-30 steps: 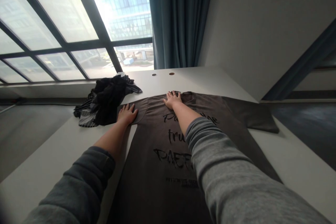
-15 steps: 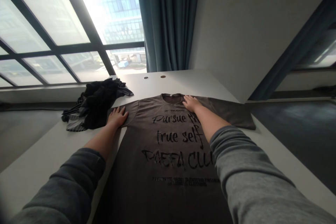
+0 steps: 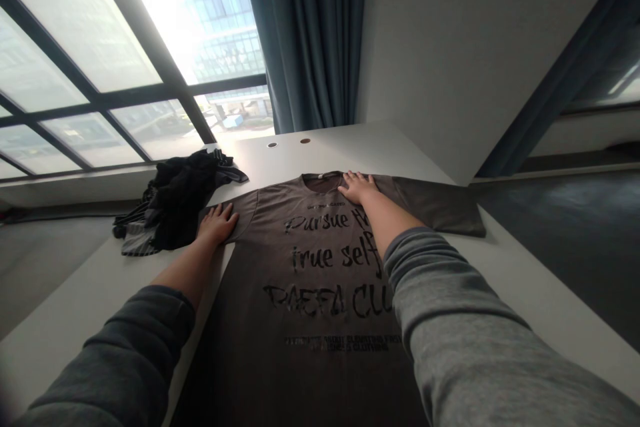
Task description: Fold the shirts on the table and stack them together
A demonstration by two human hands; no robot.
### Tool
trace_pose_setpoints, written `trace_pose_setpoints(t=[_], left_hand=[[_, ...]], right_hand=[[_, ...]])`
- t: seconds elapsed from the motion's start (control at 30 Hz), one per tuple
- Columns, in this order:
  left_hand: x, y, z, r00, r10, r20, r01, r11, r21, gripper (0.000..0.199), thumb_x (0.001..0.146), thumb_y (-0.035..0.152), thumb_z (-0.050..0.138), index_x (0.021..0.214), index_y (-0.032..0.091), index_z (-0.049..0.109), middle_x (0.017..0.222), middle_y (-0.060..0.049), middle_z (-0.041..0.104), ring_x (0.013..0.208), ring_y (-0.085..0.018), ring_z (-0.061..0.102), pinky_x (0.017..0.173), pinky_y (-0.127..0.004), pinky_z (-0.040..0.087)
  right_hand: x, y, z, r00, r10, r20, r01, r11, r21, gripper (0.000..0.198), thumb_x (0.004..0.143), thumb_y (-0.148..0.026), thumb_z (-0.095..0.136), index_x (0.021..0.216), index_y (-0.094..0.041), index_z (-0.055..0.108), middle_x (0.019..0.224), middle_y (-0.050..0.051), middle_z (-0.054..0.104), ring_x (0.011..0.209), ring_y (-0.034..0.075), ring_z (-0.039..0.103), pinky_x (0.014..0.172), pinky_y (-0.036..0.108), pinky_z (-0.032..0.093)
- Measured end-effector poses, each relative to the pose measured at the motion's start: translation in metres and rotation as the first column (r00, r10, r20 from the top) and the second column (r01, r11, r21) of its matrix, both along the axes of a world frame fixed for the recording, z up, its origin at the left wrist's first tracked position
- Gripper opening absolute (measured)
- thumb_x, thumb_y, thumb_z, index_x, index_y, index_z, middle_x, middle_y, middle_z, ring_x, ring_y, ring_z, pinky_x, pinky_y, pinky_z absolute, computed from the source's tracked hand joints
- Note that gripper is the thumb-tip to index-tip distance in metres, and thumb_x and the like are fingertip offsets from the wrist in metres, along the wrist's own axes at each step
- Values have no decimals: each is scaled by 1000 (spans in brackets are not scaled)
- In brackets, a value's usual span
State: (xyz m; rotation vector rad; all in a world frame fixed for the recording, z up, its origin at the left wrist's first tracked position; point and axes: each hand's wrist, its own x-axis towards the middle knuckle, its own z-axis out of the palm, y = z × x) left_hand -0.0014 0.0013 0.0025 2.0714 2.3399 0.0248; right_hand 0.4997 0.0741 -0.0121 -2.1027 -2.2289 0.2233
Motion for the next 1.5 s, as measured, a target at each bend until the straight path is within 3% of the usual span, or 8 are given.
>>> trace_pose_setpoints(t=[0.13, 0.27, 0.47, 0.73, 0.9, 1.03, 1.2, 1.5], left_hand=[[2, -1, 3, 1000, 3, 5, -3, 1000, -5, 77, 102, 65, 24, 168, 27, 31, 176, -10, 21, 162, -36, 21, 128, -49, 23], [3, -1, 3, 1000, 7, 9, -7, 1000, -8, 77, 102, 66, 25, 168, 27, 33, 176, -9, 23, 161, -37, 22, 127, -51, 25], [5, -5, 6, 1000, 3, 11, -3, 1000, 4, 76, 102, 65, 26, 168, 27, 33, 176, -9, 23, 161, -36, 22, 128, -51, 24], [6, -6, 8, 1000, 9, 12, -9, 1000, -6, 76, 102, 64, 25, 168, 27, 31, 176, -11, 21, 162, -36, 20, 128, -49, 22], [5, -3, 6, 1000, 6, 9, -6, 1000, -8, 77, 102, 65, 25, 168, 27, 32, 176, -11, 22, 161, -37, 21, 128, -51, 23], [3, -1, 3, 1000, 8, 16, -8, 1000, -2, 78, 101, 67, 25, 168, 27, 33, 176, -10, 23, 161, -37, 21, 128, -52, 24], [1, 2, 0, 1000, -1, 14, 1, 1000, 3, 78, 101, 67, 24, 167, 27, 33, 176, -10, 22, 161, -37, 21, 128, -52, 24], [0, 1, 0, 1000, -7, -10, 7, 1000, 20, 77, 102, 66, 25, 167, 27, 34, 176, -10, 24, 160, -37, 24, 127, -52, 27]], right_hand=[[4, -5, 5, 999, 35, -35, -35, 999, 15, 81, 103, -65, 26, 170, -20, 22, 177, 8, 17, 163, 34, 17, 130, 62, 12], [32, -19, 6, 998, 19, -56, -14, 997, 79, 76, 105, -56, 23, 168, -13, 25, 175, 11, 23, 162, 30, 22, 131, 49, 21], [77, -30, -2, 999, -39, 28, 38, 999, 21, 74, 105, -57, 21, 169, -19, 26, 177, 7, 18, 162, 32, 19, 131, 55, 17], [72, -19, -3, 997, -74, 35, 74, 997, 4, 74, 105, -60, 22, 169, -22, 27, 177, 8, 16, 162, 36, 18, 129, 60, 18], [80, -34, 0, 992, -124, -34, 127, 979, 157, 75, 106, -54, 18, 167, -12, 31, 176, 13, 20, 163, 34, 15, 131, 53, 19], [113, -65, -3, 964, -246, -105, 258, 957, 135, 76, 106, -55, 14, 169, -15, 23, 175, 12, 22, 161, 34, 23, 129, 57, 23], [160, -99, -6, 964, -267, 14, 267, 964, 8, 74, 105, -56, 15, 169, -20, 26, 176, 8, 20, 162, 35, 20, 129, 62, 19], [191, -96, -8, 939, -343, 28, 342, 938, 52, 75, 104, -60, 19, 167, -22, 32, 175, 11, 24, 160, 38, 25, 125, 69, 21]])
